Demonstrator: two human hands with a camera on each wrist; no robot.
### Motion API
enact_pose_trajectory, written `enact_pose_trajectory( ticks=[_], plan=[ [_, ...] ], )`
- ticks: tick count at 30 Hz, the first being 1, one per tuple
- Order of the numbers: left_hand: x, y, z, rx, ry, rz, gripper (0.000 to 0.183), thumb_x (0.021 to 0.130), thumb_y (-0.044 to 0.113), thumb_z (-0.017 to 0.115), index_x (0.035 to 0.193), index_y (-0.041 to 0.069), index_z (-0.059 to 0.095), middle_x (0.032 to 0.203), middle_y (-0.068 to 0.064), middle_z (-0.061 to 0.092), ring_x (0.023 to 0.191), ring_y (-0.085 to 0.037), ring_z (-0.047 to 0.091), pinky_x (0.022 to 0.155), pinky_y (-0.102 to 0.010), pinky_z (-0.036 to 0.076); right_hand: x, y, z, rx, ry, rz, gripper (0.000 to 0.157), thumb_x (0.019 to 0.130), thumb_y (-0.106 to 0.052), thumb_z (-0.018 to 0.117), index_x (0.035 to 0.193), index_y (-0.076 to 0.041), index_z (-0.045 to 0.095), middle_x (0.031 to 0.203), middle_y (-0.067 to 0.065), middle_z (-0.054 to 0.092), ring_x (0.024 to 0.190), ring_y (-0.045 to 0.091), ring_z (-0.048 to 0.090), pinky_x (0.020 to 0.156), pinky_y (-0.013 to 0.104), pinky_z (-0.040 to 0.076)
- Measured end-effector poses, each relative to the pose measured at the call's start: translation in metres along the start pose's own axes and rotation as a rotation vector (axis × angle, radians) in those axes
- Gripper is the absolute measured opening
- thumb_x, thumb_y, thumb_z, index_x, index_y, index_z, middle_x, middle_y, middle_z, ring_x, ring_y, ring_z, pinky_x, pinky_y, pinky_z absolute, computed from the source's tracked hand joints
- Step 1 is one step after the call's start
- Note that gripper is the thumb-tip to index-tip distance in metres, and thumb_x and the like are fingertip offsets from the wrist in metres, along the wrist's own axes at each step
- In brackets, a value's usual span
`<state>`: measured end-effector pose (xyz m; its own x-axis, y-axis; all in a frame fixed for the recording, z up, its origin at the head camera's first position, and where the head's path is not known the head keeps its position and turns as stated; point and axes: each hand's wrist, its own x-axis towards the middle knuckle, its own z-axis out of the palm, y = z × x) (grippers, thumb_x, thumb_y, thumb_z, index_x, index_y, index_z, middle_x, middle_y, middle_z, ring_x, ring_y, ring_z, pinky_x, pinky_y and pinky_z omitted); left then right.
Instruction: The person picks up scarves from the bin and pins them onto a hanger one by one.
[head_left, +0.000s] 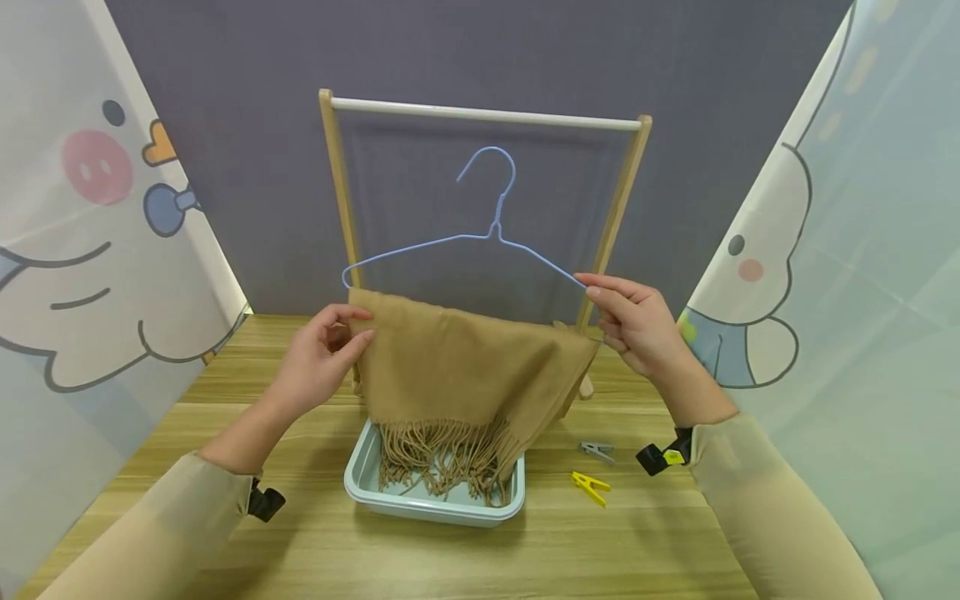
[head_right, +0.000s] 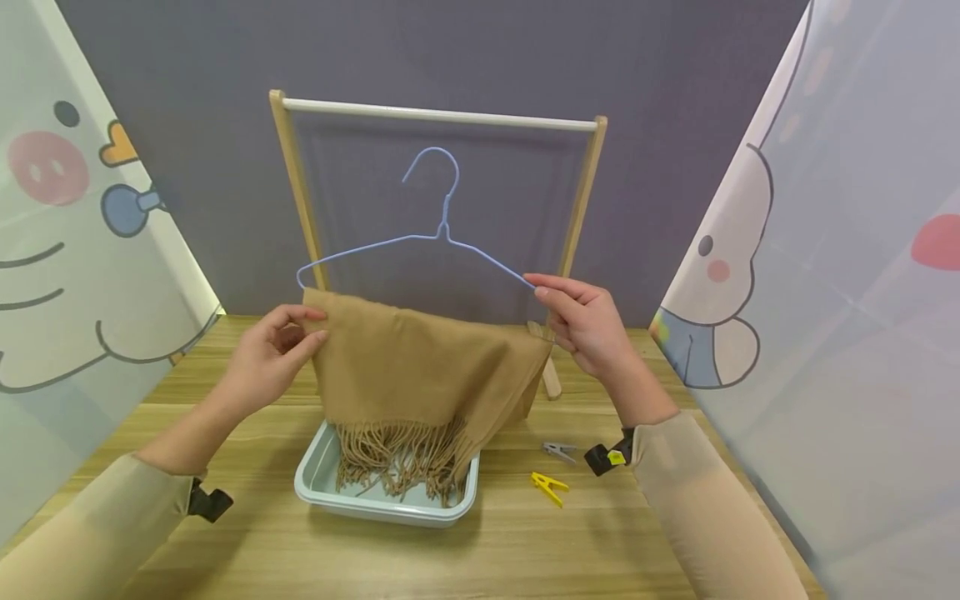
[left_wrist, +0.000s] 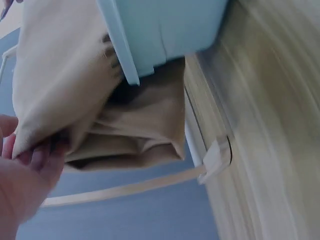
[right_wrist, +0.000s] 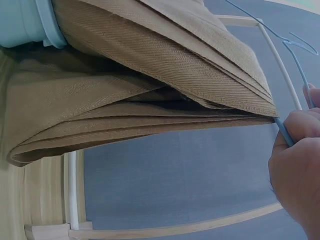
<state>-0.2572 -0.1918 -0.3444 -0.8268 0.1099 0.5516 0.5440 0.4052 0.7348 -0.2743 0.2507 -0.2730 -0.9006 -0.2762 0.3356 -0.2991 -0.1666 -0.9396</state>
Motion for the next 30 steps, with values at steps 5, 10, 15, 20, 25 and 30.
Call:
enact_pose_trajectory(
  ticks=[5, 10, 15, 20, 25, 30],
  plan=[
    [-0.001, 0.002, 0.001, -0.155, -0.091, -0.146, 0.033, 0.106, 0.006, 0.072, 0.138, 0.002, 0.062, 0.12, -0.013, 0.06, 0.072, -0.007, 0.067, 0.057, -0.022, 0.053, 0.001, 0.001, 0.002, 0.001, 0.0, 0.006, 0.03, 0.113, -0.011, 0.06, 0.123, -0.026, 0.085, 0.058, -0.011, 0.039, 0.051, 0.02, 0.009, 0.047, 0.037, 0.005],
    [-0.001, 0.0, -0.002, -0.114, -0.129, -0.19, 0.028, 0.108, 0.02, 0.074, 0.134, 0.009, 0.072, 0.079, 0.002, 0.055, 0.066, -0.008, 0.052, 0.056, -0.024, 0.047, 0.001, 0.003, 0.003, -0.004, 0.0, 0.014, 0.033, 0.113, -0.009, 0.059, 0.122, -0.027, 0.085, 0.057, -0.011, 0.038, 0.051, 0.019, 0.01, 0.047, 0.036, 0.005],
    [0.006, 0.004, -0.01, -0.124, -0.052, -0.168, 0.025, 0.107, 0.018, 0.075, 0.128, 0.004, 0.076, 0.069, 0.013, 0.054, 0.063, -0.005, 0.046, 0.055, -0.023, 0.041, 0.0, 0.003, 0.001, -0.005, 0.0, 0.014, 0.032, 0.114, -0.01, 0.059, 0.123, -0.027, 0.084, 0.058, -0.011, 0.038, 0.051, 0.02, 0.009, 0.047, 0.037, 0.006],
    [0.005, 0.005, -0.011, -0.056, 0.002, -0.145, 0.025, 0.109, 0.015, 0.071, 0.131, 0.003, 0.074, 0.124, -0.002, 0.064, 0.09, 0.006, 0.063, 0.072, -0.014, 0.052, 0.001, 0.003, 0.001, -0.005, 0.003, 0.003, 0.031, 0.114, -0.01, 0.059, 0.123, -0.026, 0.084, 0.057, -0.011, 0.038, 0.051, 0.021, 0.009, 0.046, 0.038, 0.005],
    [-0.007, 0.002, 0.0, 0.036, -0.104, -0.154, 0.029, 0.11, 0.016, 0.069, 0.138, 0.01, 0.072, 0.122, -0.017, 0.062, 0.095, -0.006, 0.059, 0.078, -0.021, 0.053, 0.002, 0.004, 0.002, 0.007, 0.006, 0.008, 0.033, 0.114, -0.008, 0.059, 0.122, -0.027, 0.085, 0.056, -0.011, 0.035, 0.051, 0.02, 0.009, 0.046, 0.037, 0.005],
    [-0.009, 0.0, 0.01, -0.015, -0.037, -0.053, 0.031, 0.108, 0.007, 0.069, 0.139, 0.006, 0.071, 0.136, -0.018, 0.053, 0.114, -0.014, 0.049, 0.094, -0.02, 0.045, 0.002, 0.005, 0.002, 0.002, 0.006, 0.001, 0.03, 0.114, -0.01, 0.06, 0.124, -0.025, 0.084, 0.056, -0.011, 0.037, 0.051, 0.02, 0.009, 0.047, 0.037, 0.006]
  ],
)
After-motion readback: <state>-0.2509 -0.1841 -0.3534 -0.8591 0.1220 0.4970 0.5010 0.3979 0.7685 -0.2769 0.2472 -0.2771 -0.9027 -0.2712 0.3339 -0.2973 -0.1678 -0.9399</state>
